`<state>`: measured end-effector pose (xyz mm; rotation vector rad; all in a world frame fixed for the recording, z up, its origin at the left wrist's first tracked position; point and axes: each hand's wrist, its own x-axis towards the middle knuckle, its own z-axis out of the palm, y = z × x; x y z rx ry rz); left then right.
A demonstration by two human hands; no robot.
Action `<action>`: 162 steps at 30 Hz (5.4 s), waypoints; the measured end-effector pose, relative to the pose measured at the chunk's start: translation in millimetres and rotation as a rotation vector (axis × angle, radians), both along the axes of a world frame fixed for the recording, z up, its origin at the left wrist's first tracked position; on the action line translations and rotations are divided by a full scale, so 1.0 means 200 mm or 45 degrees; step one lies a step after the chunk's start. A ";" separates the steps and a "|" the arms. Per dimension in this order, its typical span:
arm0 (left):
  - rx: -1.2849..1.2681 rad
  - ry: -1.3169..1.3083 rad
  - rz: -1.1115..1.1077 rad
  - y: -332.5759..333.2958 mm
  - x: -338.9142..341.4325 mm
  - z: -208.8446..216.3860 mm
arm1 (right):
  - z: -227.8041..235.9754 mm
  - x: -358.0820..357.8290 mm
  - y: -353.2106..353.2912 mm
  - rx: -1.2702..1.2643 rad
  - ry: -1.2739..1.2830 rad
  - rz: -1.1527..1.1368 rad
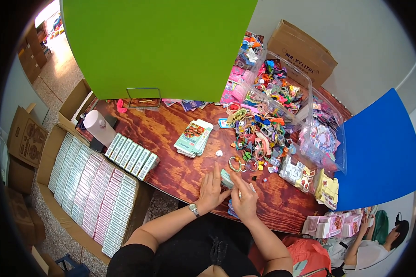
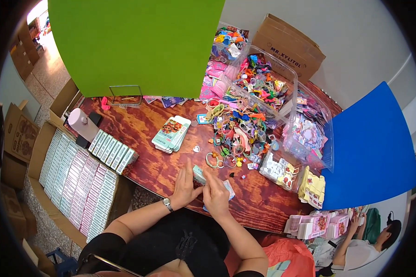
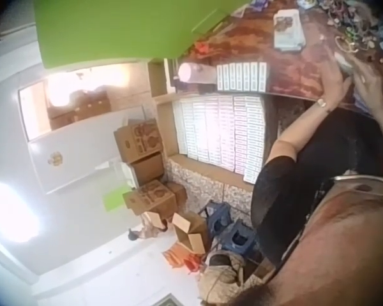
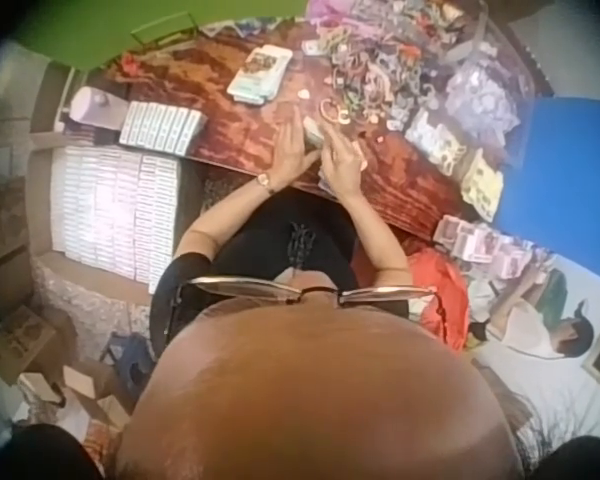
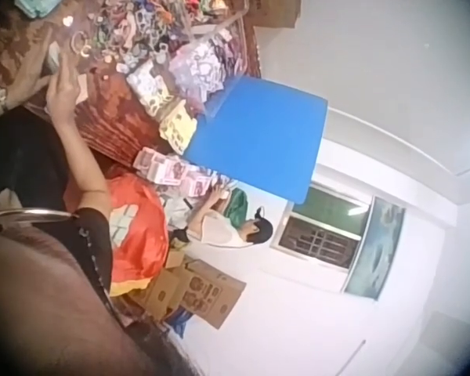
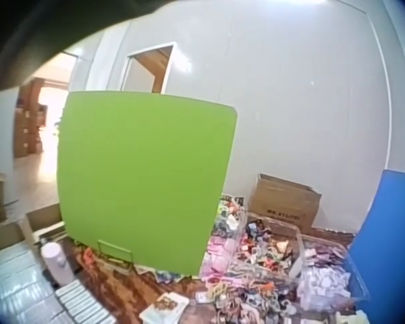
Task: Packing small colorful toy items into white plastic containers at a table.
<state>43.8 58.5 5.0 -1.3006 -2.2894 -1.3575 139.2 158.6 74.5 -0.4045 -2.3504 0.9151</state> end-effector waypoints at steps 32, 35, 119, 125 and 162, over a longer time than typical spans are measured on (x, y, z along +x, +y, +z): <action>0.055 -0.124 -0.017 -0.02 -0.01 -0.06 | -0.05 0.02 0.09 -0.282 -0.062 0.093; 0.084 -0.094 0.005 -0.02 -0.01 -0.05 | -0.02 0.01 0.09 -0.260 -0.120 0.102; -0.062 0.097 -0.135 0.00 -0.01 -0.06 | -0.06 0.05 0.18 0.214 0.015 0.316; -0.070 0.068 -0.162 0.00 -0.01 -0.07 | -0.05 0.05 0.17 0.155 0.022 0.299; -0.054 0.073 -0.048 -0.01 0.03 -0.05 | -0.04 0.02 0.02 -0.179 -0.014 -0.046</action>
